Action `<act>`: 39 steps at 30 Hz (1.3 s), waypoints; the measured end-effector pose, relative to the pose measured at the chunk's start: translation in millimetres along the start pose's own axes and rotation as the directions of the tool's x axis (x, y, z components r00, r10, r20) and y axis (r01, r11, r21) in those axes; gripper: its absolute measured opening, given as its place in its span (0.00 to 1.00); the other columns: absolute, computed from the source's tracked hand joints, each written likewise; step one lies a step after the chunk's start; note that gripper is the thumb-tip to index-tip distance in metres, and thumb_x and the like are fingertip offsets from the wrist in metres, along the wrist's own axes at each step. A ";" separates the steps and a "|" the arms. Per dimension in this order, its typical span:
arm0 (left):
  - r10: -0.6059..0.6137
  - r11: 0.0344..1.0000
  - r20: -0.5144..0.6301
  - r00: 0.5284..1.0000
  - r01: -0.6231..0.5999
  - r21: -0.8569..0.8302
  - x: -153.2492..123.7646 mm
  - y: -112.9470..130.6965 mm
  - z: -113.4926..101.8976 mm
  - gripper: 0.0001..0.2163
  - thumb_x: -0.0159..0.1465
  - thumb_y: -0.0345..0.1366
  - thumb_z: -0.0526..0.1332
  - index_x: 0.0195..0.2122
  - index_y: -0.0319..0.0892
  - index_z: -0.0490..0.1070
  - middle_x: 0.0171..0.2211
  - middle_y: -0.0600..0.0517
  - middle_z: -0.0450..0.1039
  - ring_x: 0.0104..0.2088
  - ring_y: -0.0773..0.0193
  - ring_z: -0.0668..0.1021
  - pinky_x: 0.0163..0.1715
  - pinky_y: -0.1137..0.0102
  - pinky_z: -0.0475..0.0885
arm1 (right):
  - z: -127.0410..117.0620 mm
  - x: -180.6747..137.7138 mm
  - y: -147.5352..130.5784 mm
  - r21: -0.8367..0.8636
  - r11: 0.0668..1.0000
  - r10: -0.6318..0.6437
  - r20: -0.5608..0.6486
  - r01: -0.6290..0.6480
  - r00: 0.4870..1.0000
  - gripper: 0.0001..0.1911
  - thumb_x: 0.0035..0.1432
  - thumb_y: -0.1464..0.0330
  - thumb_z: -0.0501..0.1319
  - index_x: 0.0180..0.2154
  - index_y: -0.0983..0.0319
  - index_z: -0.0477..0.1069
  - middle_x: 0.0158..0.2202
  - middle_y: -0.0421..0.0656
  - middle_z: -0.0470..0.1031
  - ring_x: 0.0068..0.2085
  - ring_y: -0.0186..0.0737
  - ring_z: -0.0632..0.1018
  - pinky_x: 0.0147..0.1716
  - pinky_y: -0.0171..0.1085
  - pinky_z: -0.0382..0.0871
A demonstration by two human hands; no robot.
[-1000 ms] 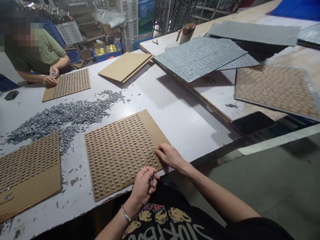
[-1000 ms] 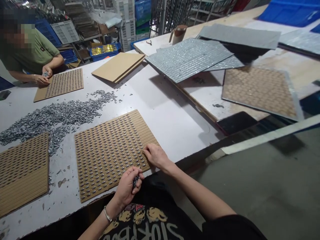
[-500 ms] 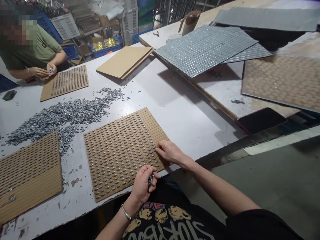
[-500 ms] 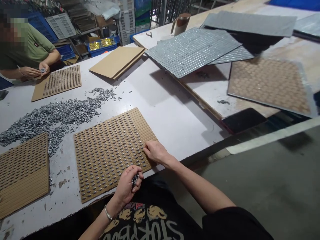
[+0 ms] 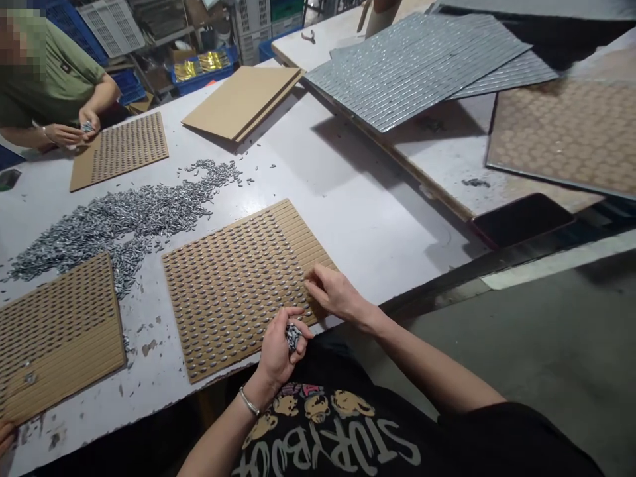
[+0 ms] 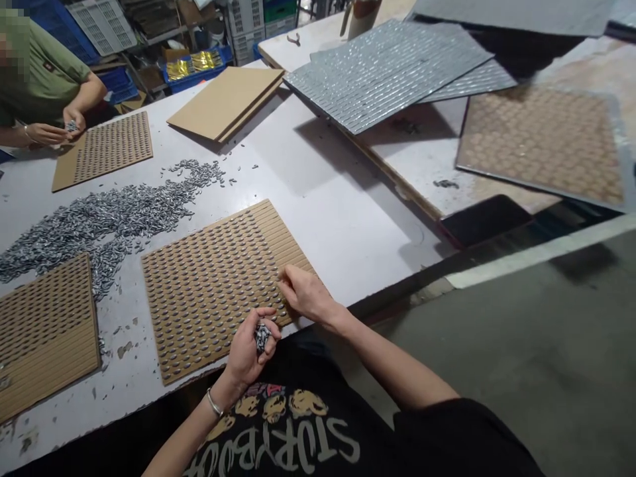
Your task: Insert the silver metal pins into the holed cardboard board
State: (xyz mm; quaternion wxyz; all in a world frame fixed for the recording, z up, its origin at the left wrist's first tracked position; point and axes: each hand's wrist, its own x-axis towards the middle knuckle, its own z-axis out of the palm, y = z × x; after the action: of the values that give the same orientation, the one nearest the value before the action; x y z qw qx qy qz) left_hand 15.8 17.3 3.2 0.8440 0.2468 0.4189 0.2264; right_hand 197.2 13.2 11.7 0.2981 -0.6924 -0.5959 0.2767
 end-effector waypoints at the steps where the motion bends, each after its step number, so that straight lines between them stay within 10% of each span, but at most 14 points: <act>1: 0.005 1.000 -0.003 1.000 -0.005 0.015 -1.3 -0.5 0.7 0.21 0.64 0.53 0.53 0.45 0.38 0.67 0.22 0.52 0.71 0.13 0.73 0.63 0.09 0.80 0.48 | -1.5 -8.0 -7.2 0.039 0.997 -0.063 0.016 0.062 0.998 0.05 0.63 0.71 0.56 0.39 0.61 0.70 0.30 0.41 0.72 0.32 0.36 0.73 0.34 0.33 0.65; 8: 0.003 0.986 -0.086 0.996 0.012 0.166 -12.7 -5.7 4.0 0.26 0.61 0.58 0.53 0.52 0.46 0.67 0.33 0.52 0.72 0.16 0.75 0.65 0.12 0.78 0.58 | 9.6 -55.8 -38.4 0.111 0.939 -0.340 0.158 0.325 0.927 0.11 0.64 0.72 0.54 0.45 0.60 0.72 0.42 0.47 0.74 0.44 0.40 0.73 0.42 0.37 0.69; 17: -0.072 0.969 -0.004 0.997 0.071 0.236 -17.1 -6.2 10.5 0.24 0.61 0.58 0.54 0.46 0.44 0.69 0.29 0.54 0.69 0.16 0.75 0.64 0.12 0.79 0.54 | 8.8 -61.8 -29.4 0.276 0.955 -0.172 0.218 0.109 0.961 0.06 0.62 0.74 0.57 0.32 0.60 0.67 0.37 0.42 0.73 0.38 0.36 0.74 0.38 0.35 0.69; 29: -0.025 0.937 0.116 0.993 -0.017 0.348 -7.2 -6.5 -1.1 0.15 0.62 0.48 0.60 0.30 0.40 0.64 0.22 0.56 0.67 0.16 0.77 0.62 0.13 0.80 0.52 | 6.0 -61.1 -9.9 0.152 0.982 -0.138 0.166 0.113 0.976 0.09 0.62 0.72 0.54 0.42 0.61 0.71 0.38 0.45 0.75 0.39 0.38 0.75 0.39 0.36 0.68; 39: -0.164 0.983 0.094 0.982 0.171 -0.070 -1.7 -3.0 -12.3 0.12 0.58 0.40 0.65 0.35 0.37 0.68 0.28 0.53 0.69 0.19 0.77 0.63 0.10 0.82 0.46 | 8.3 -18.0 15.2 0.147 0.976 0.174 -0.083 -0.161 0.981 0.06 0.59 0.69 0.56 0.33 0.60 0.71 0.26 0.39 0.75 0.27 0.36 0.75 0.29 0.34 0.67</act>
State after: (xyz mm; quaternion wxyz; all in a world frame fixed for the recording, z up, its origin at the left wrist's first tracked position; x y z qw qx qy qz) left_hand 5.3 16.7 -4.1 0.8865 0.1874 0.3918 0.1594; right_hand 198.7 -5.7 -4.7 0.3496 -0.7301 -0.4995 0.3085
